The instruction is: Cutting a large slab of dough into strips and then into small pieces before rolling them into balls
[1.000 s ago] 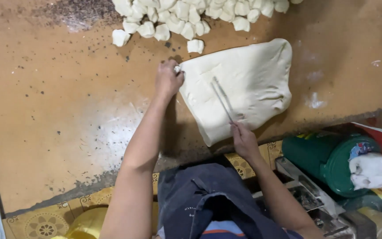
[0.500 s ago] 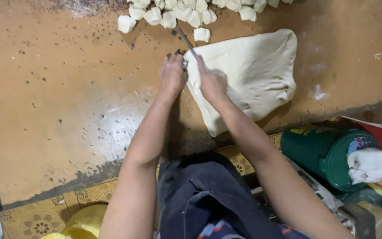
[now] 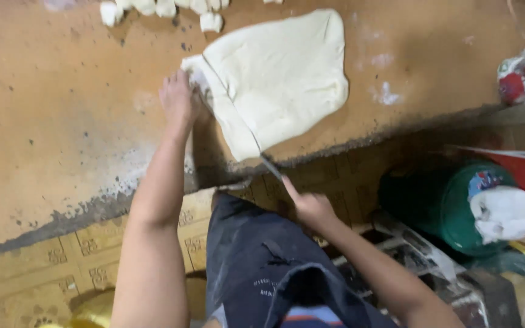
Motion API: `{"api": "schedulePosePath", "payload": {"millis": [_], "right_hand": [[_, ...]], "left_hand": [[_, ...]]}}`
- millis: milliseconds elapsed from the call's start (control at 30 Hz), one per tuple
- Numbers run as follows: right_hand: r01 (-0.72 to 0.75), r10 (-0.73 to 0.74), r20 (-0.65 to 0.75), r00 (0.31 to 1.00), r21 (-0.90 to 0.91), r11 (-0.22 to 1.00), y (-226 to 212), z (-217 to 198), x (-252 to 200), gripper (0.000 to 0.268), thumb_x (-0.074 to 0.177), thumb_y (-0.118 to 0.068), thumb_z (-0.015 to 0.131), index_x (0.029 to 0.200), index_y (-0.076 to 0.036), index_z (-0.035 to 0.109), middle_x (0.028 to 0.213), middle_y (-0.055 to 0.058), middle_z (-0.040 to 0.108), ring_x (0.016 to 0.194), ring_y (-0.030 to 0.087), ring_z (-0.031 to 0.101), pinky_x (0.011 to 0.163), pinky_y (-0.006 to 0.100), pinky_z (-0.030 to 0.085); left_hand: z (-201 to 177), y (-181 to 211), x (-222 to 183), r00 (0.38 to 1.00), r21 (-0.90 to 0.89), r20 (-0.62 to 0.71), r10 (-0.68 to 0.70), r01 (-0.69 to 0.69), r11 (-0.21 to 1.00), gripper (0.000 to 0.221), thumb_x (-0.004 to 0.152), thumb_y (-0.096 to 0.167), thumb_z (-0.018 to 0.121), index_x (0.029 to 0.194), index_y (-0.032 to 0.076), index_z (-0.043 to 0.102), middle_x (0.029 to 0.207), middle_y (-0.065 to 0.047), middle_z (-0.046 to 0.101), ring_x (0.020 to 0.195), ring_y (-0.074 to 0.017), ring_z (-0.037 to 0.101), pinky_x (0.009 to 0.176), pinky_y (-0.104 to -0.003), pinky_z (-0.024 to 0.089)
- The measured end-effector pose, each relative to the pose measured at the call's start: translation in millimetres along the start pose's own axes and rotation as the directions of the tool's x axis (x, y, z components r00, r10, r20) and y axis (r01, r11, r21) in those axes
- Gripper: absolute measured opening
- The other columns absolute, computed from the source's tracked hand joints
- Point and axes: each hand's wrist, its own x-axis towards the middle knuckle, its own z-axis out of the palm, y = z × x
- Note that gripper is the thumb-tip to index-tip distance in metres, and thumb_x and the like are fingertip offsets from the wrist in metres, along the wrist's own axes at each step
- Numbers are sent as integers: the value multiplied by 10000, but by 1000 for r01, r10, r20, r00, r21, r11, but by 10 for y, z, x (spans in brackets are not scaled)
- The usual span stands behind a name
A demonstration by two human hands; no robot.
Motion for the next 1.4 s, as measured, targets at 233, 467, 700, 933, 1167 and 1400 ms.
{"api": "schedulePosePath", "payload": {"millis": [233,467,700,933,1167,1400], "right_hand": [[32,11,-257,966,164,986,365,266,116,804,913,-89,482,1643,-201,166,565,117,625,432,292,606,434,450,494],[-18,3,-580,815,-21,1000,-415,-1919,2239,805,904,73,509,1618,-110,188,1278,226,508,622,248,632,533,377,512],[-149,19,-562,827,-187,971,-380,-1887,2572,855,871,-65,529,1637,-170,164,887,145,738,737,403,716,646,545,563],[-220,222,9,975,161,962,-236,-848,351,897,991,23,449,1670,-222,-84,690,76,557,540,203,504,461,314,426],[-100,118,-110,987,157,983,258,-122,-497,705,992,-229,423,1640,-282,149,909,272,740,904,431,747,804,561,571],[-39,146,-408,901,259,965,-318,-2133,1096,714,987,-85,456,1636,-222,189,1140,331,695,1113,461,690,944,578,533]], "left_hand": [[-211,46,-183,1000,-353,-10,-29,23,935,132,915,145,638,1036,114,597,953,-188,608,929,-419,571,782,-513,454],[-164,-32,153,999,-451,-6,52,-49,891,297,952,164,634,1217,40,588,1111,-198,645,1028,-408,589,839,-512,487],[192,375,748,956,-368,141,256,-189,910,208,846,169,650,1035,126,576,1026,-132,680,969,-386,535,758,-518,447],[-27,518,415,882,-224,466,72,39,974,363,787,43,501,1126,53,629,1250,-174,658,1240,-354,500,1016,-497,346],[-313,389,-537,977,-503,164,133,-33,864,401,920,187,745,1251,45,568,1205,-224,660,1147,-445,629,979,-565,491],[-697,449,-715,972,-628,207,108,48,777,204,937,168,718,1078,95,590,1255,-193,656,1177,-430,625,997,-524,492]]}}
